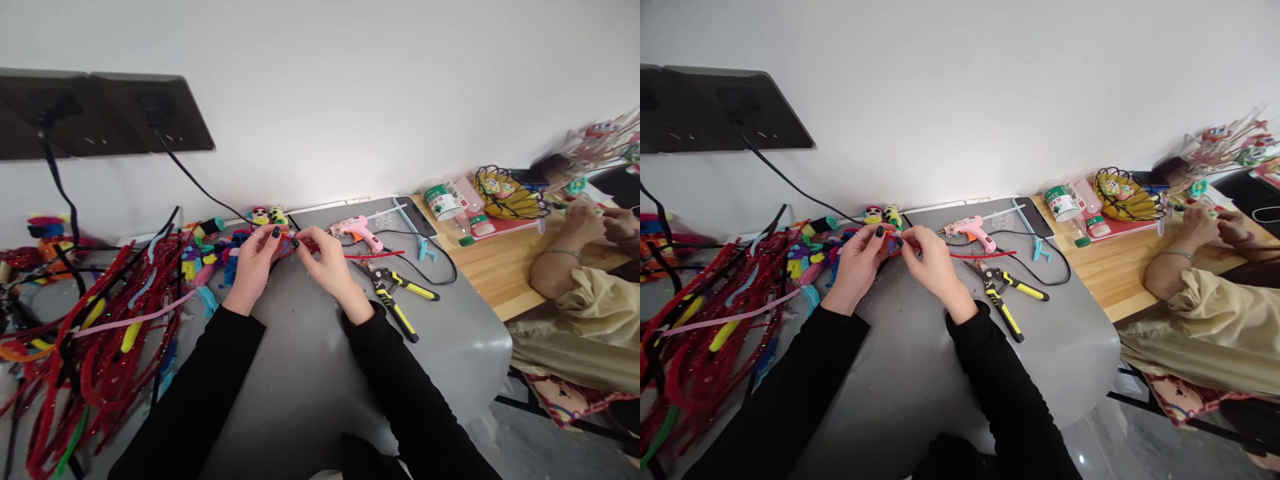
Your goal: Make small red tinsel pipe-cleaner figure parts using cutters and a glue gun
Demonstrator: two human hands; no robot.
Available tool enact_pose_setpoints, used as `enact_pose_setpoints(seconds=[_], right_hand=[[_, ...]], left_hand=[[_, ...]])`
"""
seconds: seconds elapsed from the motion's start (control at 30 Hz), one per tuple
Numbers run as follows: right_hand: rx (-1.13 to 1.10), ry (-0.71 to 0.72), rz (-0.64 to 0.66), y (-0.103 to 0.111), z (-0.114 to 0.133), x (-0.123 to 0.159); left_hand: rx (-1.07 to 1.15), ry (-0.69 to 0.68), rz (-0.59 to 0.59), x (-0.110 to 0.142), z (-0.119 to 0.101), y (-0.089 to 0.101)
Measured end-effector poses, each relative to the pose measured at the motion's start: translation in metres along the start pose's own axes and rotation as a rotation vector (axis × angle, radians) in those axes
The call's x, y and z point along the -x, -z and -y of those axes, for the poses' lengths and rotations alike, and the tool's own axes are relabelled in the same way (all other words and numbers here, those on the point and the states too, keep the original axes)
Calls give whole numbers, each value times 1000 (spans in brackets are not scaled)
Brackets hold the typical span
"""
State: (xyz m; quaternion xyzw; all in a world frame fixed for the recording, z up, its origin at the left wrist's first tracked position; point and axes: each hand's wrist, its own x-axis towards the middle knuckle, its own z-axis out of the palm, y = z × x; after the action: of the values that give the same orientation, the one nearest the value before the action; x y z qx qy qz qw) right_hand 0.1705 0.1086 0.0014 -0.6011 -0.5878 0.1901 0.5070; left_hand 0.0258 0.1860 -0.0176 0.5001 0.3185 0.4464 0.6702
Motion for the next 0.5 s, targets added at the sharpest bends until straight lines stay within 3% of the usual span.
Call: enact_pose_setpoints(seconds=[0.5], right_hand=[[-112, -70, -45, -1, -5, -4]], left_hand=[[111, 29, 58, -2, -3, 7]])
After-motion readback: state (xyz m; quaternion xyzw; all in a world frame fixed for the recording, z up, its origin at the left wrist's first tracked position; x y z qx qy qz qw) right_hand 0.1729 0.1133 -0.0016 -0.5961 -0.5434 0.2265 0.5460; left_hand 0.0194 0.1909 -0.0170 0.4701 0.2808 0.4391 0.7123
